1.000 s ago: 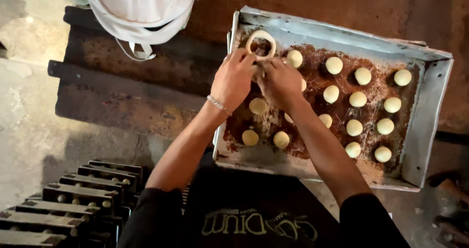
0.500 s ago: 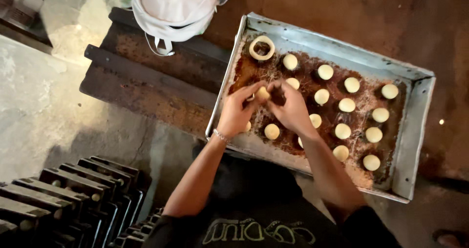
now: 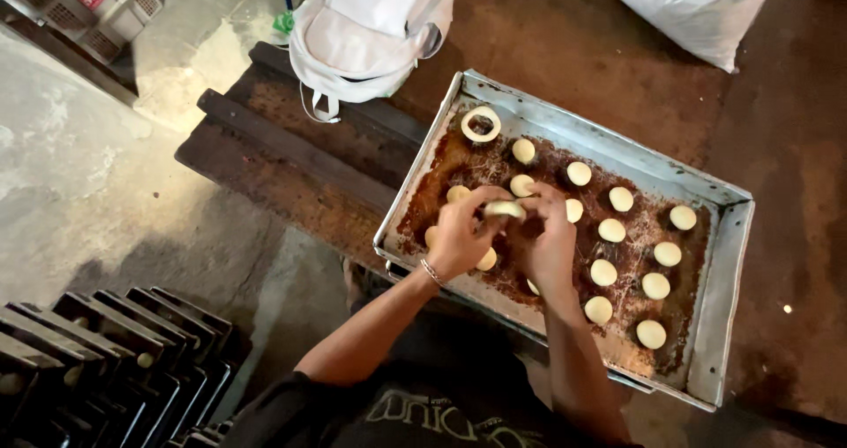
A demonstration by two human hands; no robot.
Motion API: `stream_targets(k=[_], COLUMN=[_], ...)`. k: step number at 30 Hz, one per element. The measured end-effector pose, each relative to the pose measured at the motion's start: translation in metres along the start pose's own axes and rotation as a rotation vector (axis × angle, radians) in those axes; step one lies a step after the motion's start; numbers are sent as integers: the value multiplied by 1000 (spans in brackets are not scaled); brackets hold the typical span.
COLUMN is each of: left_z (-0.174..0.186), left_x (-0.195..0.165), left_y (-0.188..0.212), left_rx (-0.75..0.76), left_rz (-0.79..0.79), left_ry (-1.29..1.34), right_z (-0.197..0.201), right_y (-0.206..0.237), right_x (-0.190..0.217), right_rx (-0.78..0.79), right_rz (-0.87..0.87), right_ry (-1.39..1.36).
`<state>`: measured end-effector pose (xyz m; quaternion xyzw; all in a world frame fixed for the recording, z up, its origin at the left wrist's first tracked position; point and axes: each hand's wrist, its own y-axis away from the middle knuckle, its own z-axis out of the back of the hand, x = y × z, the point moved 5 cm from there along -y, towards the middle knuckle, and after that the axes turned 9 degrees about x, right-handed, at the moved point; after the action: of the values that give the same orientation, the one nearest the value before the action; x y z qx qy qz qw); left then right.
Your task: The person takes round dough balls from a baking tray, rolls each one by hand into a rope, and joins the ends to form a ring, placing the shaped rings back onto the tray. They repeat this shaping cycle for dough balls across the tray.
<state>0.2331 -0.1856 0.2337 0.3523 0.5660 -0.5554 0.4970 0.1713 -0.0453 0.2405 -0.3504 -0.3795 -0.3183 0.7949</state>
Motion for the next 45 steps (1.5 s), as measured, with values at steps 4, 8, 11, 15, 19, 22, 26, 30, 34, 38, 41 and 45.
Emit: stream_targets(k=[4, 8, 11, 15, 19, 22, 26, 30, 34, 38, 41, 45], left_z=[-10, 17, 11, 35, 40, 47, 46, 75, 74, 83, 67, 86], left_x=[-4, 18, 5, 9, 15, 23, 42, 50, 65, 75, 94, 127], left_y=[2, -11, -21, -21, -15, -14, -15, -12, -25, -45, -52, -86], left_rx=[248, -90, 43, -161, -73, -153, 94, -69, 32, 4, 347, 180], left_rz=[-97, 95, -221, -202, -147, -164, 18, -74, -15, -86, 69, 128], left_ry=[216, 153, -616, -345, -200, 63, -158, -56, -72, -25, -59, 494], right_z=[4, 0, 6, 4, 5, -15, -13, -24, -29, -41, -36, -67], right_y=[5, 10, 9, 6, 0, -6, -9, -11, -25, -34, -46, -59], right_x=[-20, -42, -43, -39, -19, -26, -34, -43, -48, -67, -91, -136], right_rx=[79, 209, 227, 354, 295, 303, 133, 277, 241, 230, 109, 98], right_rz=[38, 80, 241, 21, 105, -241, -259, -218, -2, -77, 13, -229], right_ry=[-155, -711, -1073, -1045, -1490, -1050, -1232, -1120, -1535, -1367, -1473, -1019])
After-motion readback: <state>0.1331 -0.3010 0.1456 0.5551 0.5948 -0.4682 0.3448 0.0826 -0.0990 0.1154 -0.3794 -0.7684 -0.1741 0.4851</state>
